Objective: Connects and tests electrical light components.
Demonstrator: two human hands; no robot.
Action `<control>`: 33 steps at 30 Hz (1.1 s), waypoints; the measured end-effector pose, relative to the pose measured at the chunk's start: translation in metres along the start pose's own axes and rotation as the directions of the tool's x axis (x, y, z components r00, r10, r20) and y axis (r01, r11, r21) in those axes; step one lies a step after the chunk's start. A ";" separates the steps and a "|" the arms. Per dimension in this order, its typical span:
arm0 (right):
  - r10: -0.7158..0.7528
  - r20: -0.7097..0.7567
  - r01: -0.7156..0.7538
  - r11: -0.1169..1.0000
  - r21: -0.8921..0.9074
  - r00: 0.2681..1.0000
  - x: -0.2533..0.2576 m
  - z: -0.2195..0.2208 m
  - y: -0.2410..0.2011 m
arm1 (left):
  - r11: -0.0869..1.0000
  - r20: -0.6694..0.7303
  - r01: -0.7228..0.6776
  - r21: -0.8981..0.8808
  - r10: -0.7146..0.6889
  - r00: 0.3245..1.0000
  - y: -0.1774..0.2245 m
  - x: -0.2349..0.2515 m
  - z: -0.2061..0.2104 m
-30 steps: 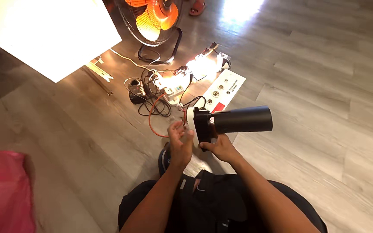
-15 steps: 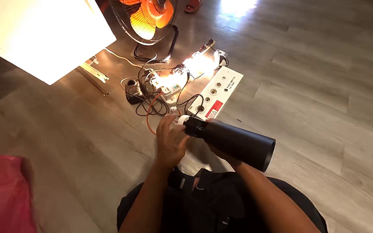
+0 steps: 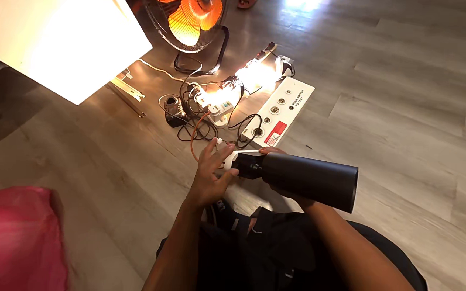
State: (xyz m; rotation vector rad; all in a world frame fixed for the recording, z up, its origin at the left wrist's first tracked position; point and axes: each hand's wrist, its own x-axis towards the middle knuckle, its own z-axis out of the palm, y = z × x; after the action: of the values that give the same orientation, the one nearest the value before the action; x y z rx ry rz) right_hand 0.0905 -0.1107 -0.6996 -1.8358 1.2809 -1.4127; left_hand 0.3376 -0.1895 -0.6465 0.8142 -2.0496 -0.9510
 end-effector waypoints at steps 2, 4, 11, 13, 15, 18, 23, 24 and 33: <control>0.002 0.031 -0.004 0.998 0.062 1.000 -0.004 0.003 0.002 | 0.995 0.028 0.046 -0.092 -0.044 0.999 0.002 -0.002 -0.002; -0.007 0.034 0.005 0.998 0.069 0.999 -0.007 0.004 0.005 | 0.991 0.017 0.047 -0.128 -0.046 0.999 0.002 -0.002 -0.003; 0.002 0.011 -0.002 1.000 0.014 1.000 -0.017 0.001 -0.007 | 0.983 -0.052 -0.041 -0.180 0.032 0.998 -0.003 -0.001 0.004; 0.015 0.021 -0.016 0.999 0.032 1.000 -0.018 0.001 -0.007 | 0.983 -0.065 -0.047 -0.180 0.036 0.997 -0.004 -0.002 0.006; 0.043 0.035 -0.043 0.999 0.020 0.998 -0.017 0.001 -0.009 | 0.982 -0.073 -0.053 -0.179 0.041 0.997 -0.005 -0.002 0.007; 0.033 0.043 -0.032 0.999 -0.022 0.999 -0.018 0.001 -0.007 | 0.983 -0.086 -0.063 -0.170 0.049 0.995 -0.006 -0.003 0.008; 0.075 0.066 -0.082 0.990 0.110 0.995 -0.012 -0.002 -0.006 | 0.982 -0.100 -0.047 -0.181 0.030 0.995 -0.004 0.000 0.010; 0.127 0.091 -0.137 0.983 0.122 0.988 -0.010 -0.003 -0.005 | 0.981 -0.107 -0.047 -0.186 0.027 0.994 -0.002 0.001 0.009; 0.260 0.178 -0.180 0.912 -0.370 0.949 0.033 -0.011 -0.039 | 0.999 -0.197 0.037 0.004 -0.036 0.980 -0.004 0.000 0.011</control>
State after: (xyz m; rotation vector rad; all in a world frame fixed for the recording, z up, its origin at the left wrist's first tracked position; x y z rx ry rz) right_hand 0.0964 -0.1207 -0.6484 -1.9300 1.6398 -0.8697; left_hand 0.3296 -0.1878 -0.6544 0.9154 -1.8749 -0.8472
